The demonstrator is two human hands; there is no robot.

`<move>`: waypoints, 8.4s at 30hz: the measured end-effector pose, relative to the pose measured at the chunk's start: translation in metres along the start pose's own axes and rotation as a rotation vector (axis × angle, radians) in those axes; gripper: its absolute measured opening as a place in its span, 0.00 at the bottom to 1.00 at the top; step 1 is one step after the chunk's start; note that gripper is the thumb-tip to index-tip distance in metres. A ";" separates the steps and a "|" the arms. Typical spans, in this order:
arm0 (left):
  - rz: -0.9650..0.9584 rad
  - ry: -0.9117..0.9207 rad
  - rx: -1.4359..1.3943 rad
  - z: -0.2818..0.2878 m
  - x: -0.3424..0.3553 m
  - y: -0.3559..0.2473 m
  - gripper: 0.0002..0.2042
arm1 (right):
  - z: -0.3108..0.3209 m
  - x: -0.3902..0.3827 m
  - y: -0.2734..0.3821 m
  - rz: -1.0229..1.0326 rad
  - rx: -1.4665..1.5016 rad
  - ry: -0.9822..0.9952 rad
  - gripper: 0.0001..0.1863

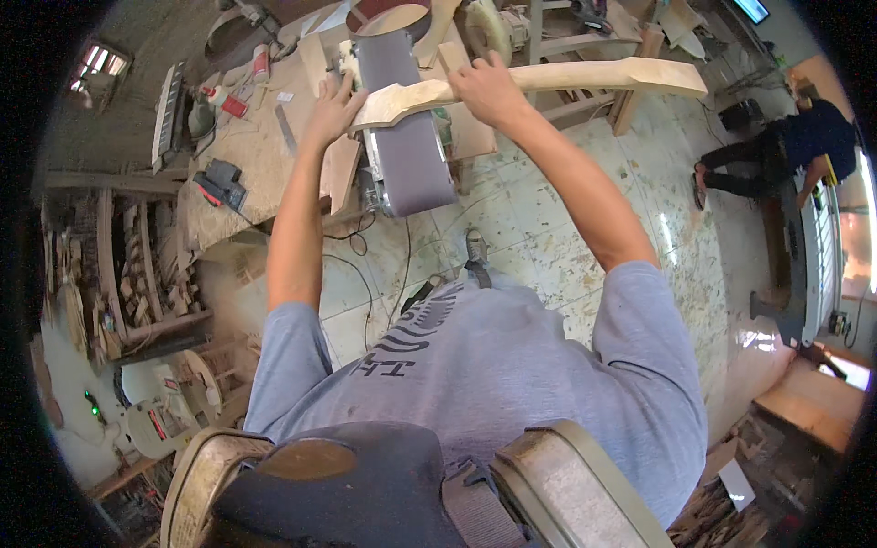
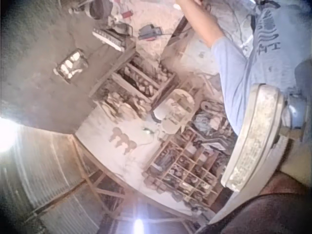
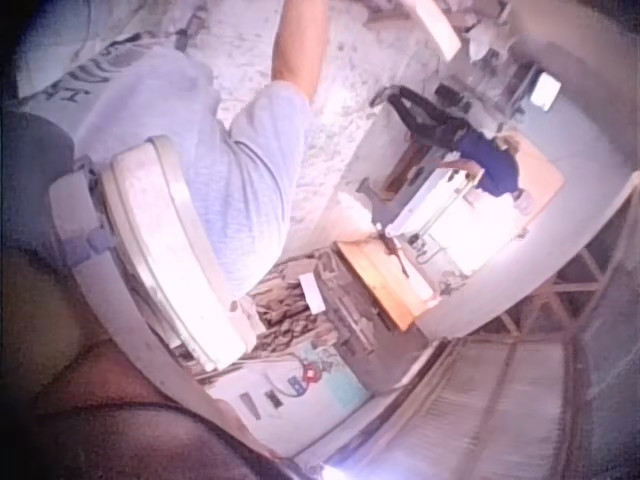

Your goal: The person shapes a wooden guitar neck by pressing it against a running belt sander, turning it over to work on different sides, and checking the progress by holding it up.

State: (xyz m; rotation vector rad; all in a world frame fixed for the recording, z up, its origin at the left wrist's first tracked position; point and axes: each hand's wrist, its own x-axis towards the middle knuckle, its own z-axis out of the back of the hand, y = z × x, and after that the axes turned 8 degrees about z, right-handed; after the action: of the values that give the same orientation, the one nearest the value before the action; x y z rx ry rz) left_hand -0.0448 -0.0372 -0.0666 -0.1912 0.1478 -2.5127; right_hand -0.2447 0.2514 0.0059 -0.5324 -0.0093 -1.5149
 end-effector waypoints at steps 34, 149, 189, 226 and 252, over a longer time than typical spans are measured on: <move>-0.187 0.067 -0.100 0.015 0.050 -0.105 0.38 | 0.033 -0.079 -0.022 -0.175 -0.062 0.125 0.05; 0.033 -1.035 -0.670 0.183 -0.033 -0.039 0.27 | 0.080 0.008 -0.058 -0.096 0.748 0.185 0.14; 0.129 0.249 -1.682 0.087 -0.277 -0.272 0.19 | 0.213 -0.097 -0.024 -0.123 2.050 -0.429 0.38; -0.193 0.604 -0.372 0.250 -0.071 0.068 0.19 | 0.192 0.019 0.074 -0.367 2.226 0.554 0.38; -0.092 -1.034 -0.467 0.166 0.019 0.031 0.28 | 0.066 0.082 0.122 -0.277 0.623 -0.324 0.42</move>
State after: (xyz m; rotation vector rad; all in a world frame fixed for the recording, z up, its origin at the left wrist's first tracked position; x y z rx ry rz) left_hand -0.0142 -0.0838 0.0941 -1.6399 0.2884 -2.1073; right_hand -0.1024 0.1926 0.0513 -0.2691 -0.8086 -1.5728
